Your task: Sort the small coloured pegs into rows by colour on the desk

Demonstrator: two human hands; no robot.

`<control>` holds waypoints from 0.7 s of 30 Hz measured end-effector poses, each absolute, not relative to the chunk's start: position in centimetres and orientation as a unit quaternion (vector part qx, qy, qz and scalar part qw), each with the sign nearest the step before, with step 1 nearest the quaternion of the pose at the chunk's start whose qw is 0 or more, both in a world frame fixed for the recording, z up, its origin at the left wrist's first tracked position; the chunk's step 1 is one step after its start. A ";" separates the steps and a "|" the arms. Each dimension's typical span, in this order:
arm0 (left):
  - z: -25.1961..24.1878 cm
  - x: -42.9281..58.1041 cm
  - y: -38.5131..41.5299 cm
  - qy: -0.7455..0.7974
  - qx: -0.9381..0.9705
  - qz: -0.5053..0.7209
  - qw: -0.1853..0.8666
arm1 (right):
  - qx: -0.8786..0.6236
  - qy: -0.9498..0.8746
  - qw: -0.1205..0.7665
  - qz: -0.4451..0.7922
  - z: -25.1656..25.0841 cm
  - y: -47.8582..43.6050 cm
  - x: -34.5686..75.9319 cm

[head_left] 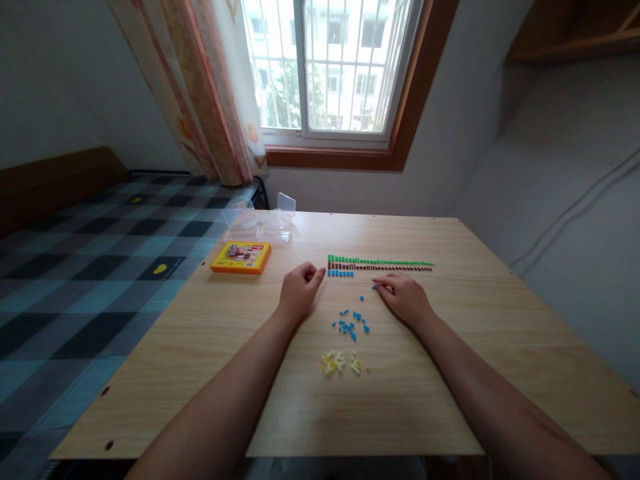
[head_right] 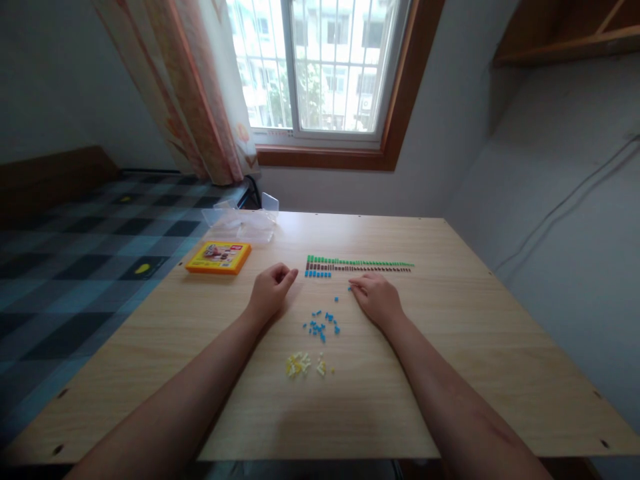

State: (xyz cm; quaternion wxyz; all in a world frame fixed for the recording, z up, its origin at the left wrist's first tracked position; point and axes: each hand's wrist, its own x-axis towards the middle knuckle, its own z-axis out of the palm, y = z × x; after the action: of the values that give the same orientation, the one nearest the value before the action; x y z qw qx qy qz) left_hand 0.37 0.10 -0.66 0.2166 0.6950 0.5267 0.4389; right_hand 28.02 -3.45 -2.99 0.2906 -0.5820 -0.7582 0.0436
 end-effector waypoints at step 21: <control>-0.7 0.4 0.3 0.524 0.682 0.450 0.240 | -0.571 -0.755 0.318 0.053 -3.2 -3.4 27.8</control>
State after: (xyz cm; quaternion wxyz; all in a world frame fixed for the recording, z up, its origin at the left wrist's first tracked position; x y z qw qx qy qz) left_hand 0.40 0.33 -0.69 0.2396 0.6821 0.5245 0.4496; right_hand 27.83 -3.41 -3.18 0.3181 -0.5707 -0.7552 0.0532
